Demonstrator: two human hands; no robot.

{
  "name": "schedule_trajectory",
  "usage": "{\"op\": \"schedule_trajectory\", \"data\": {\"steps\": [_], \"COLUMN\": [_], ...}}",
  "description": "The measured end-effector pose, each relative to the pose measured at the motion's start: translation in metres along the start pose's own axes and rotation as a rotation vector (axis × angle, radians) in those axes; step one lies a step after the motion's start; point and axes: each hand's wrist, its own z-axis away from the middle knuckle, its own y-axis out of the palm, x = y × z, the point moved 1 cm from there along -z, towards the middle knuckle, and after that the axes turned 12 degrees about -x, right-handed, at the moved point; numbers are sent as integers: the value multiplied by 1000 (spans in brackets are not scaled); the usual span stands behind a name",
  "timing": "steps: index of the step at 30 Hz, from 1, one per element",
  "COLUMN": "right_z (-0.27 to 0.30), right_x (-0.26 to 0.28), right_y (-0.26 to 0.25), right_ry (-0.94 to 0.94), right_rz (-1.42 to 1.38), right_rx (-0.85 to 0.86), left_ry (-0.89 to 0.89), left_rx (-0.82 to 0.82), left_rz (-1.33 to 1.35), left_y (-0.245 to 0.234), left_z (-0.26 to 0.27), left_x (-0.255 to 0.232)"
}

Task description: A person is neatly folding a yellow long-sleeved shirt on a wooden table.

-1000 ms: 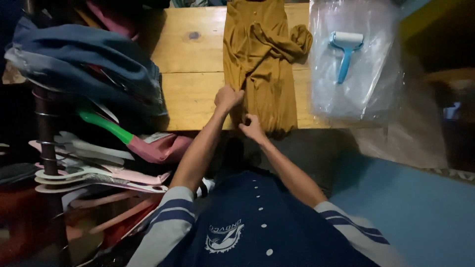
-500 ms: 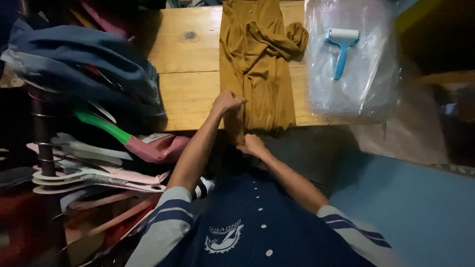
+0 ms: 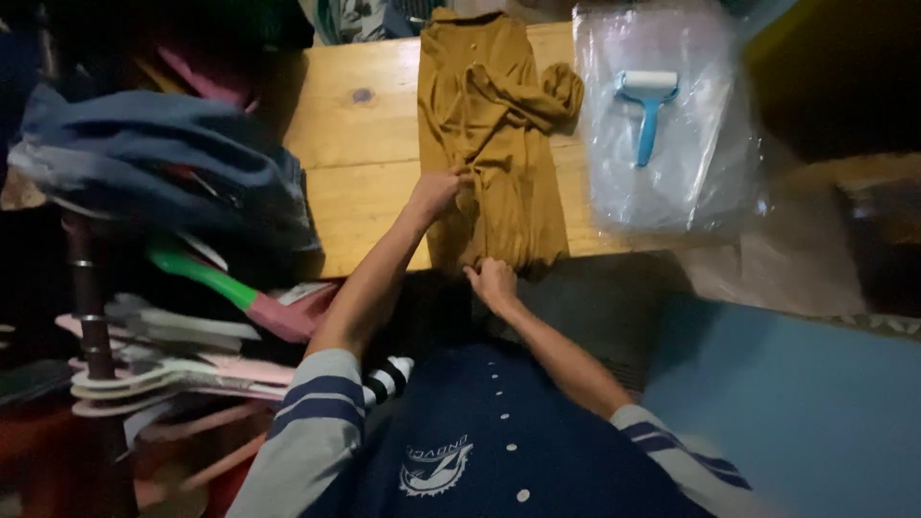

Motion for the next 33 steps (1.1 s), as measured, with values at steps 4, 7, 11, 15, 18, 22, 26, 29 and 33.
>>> {"op": "schedule_trajectory", "data": {"steps": [4,7,11,15,18,22,26,29,33], "right_z": [3,2,-4,-9,-4,-10,-14,-6,-3], "right_x": [0,0,7,20,33,19,20,22,29], "right_y": [2,-4,-24,-40,-58,-29,-29,-44,-61], "right_ry": [-7,-77,-27,-11,-29,-34,9,-11,-156], "right_rz": [-34,30,-13,-55,-63,-28,165,171,38], "right_rx": [49,53,165,231,215,144,157,118,-36], "left_ry": [32,46,130,207,158,121,-87,-325,-1018], "left_rx": [123,113,409,268,210,134,148,88,-305], "left_rz": [82,88,-110,-224,-123,-155,-8,168,551], "left_y": [-23,-9,61,80,103,24,42,30,-12], "left_z": [-23,-35,-44,-52,-70,-87,-75,-61,7], "left_x": [9,27,55,58,67,36,42,41,16]}}
